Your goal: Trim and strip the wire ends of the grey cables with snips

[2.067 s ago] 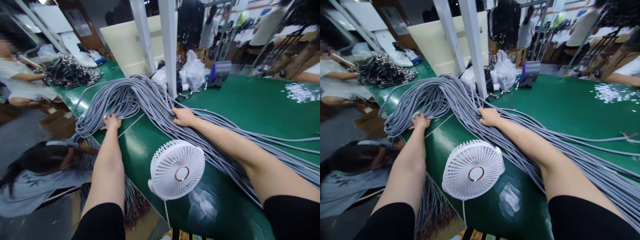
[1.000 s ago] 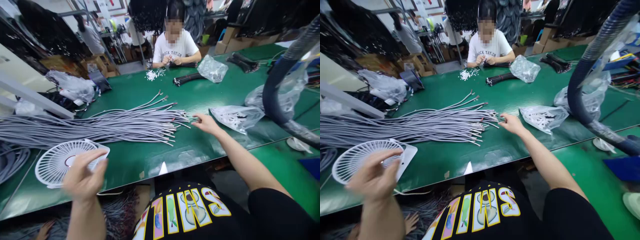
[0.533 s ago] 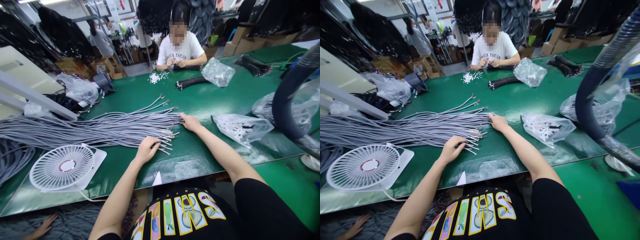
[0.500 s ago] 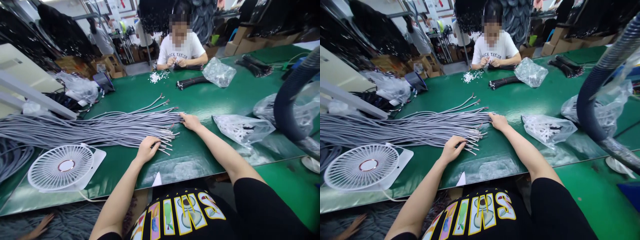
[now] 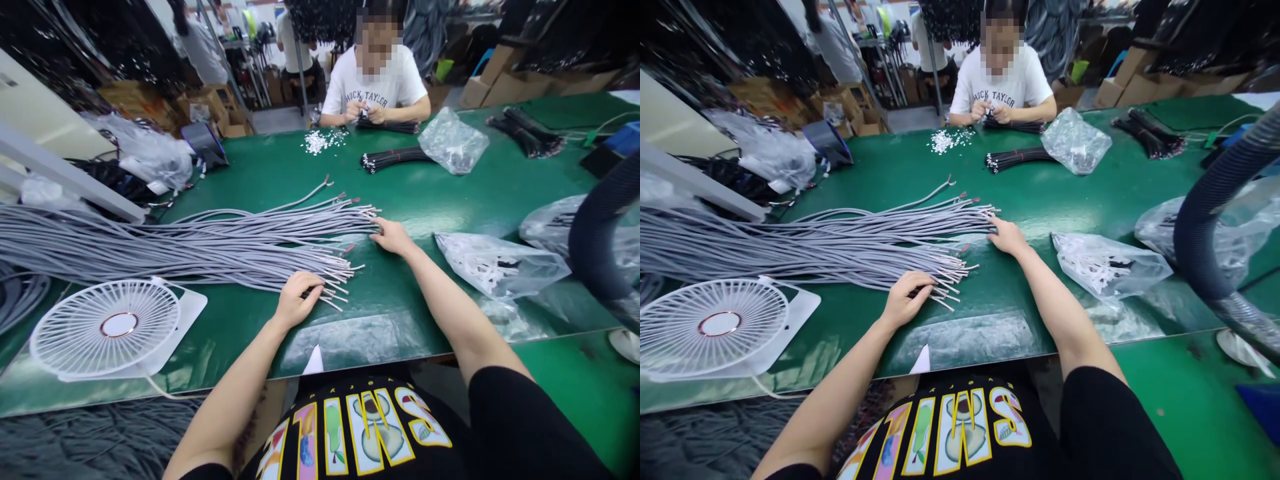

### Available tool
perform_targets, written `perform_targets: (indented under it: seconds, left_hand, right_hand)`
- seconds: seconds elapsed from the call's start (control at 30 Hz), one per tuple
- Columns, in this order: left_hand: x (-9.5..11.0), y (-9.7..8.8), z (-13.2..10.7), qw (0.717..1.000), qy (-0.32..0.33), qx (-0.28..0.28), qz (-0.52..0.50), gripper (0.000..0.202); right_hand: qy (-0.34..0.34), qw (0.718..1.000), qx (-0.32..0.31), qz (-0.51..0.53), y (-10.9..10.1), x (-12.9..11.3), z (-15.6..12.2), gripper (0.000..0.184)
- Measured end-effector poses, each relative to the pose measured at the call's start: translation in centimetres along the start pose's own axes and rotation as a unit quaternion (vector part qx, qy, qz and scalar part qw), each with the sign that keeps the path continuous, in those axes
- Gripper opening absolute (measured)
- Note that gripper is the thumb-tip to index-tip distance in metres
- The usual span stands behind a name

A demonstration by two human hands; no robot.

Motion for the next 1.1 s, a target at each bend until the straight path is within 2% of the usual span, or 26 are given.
perform_targets:
  seconds: [0.13,0.23,0.3,0.4,0.47,0.53,0.6,0.7,0.77,0.83,0.93,1.1]
  left_hand:
    - [-1.8,-1.5,2.0,0.998,-0.036,0.026,0.048,0.012]
    - [-4.9,-2.4,5.5,0.989,-0.084,0.016,0.119,0.014]
    - [-7.0,-2.6,8.2,0.975,-0.133,0.002,0.178,0.015]
    - [-8.7,-1.8,11.2,0.956,-0.185,-0.064,0.219,0.019]
    - [-8.5,-0.7,12.1,0.952,-0.176,-0.127,0.217,0.019]
    - [-7.9,0.2,12.1,0.949,-0.153,-0.155,0.226,0.018]
    - [-7.6,0.3,12.1,0.947,-0.150,-0.127,0.255,0.020]
    - [-8.8,-0.6,12.4,0.928,-0.197,-0.058,0.311,0.024]
    - [-10.1,-1.3,12.8,0.910,-0.236,-0.066,0.335,0.025]
    - [-11.4,-1.5,13.2,0.900,-0.255,-0.106,0.337,0.023]
    - [-12.3,-1.4,13.4,0.903,-0.245,-0.126,0.329,0.016]
    - [-12.2,-1.7,12.4,0.930,-0.241,-0.053,0.273,0.020]
  right_hand:
    - [-0.022,0.998,0.009,0.056,0.3,1.1,-6.2,0.035]
    - [-0.041,0.991,0.030,0.127,1.3,1.7,-9.4,0.030]
    - [-0.044,0.989,0.040,0.132,1.9,1.8,-10.1,0.029]
    - [-0.045,0.991,0.057,0.109,2.3,1.7,-9.6,0.029]
    - [-0.041,0.992,0.066,0.102,2.2,1.7,-8.9,0.030]
    - [-0.036,0.992,0.070,0.103,2.0,1.8,-8.3,0.031]
    - [-0.034,0.991,0.073,0.103,1.9,1.9,-8.0,0.031]
    - [-0.033,0.991,0.073,0.104,1.9,2.0,-7.9,0.031]
    - [-0.035,0.991,0.072,0.106,1.9,2.0,-7.9,0.031]
    - [-0.033,0.991,0.073,0.107,2.0,2.1,-7.9,0.032]
    - [-0.026,0.991,0.075,0.108,1.9,2.1,-7.8,0.032]
    - [-0.019,0.992,0.072,0.105,1.8,2.1,-7.5,0.032]
Point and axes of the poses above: each hand's wrist, its own z-axis towards the middle knuckle, its own y-axis out of the palm, x = y × z, the point moved 3 cm from there along z, towards the middle knuckle, and after that the axes turned 5 degrees about z, right-handed, at the moved point
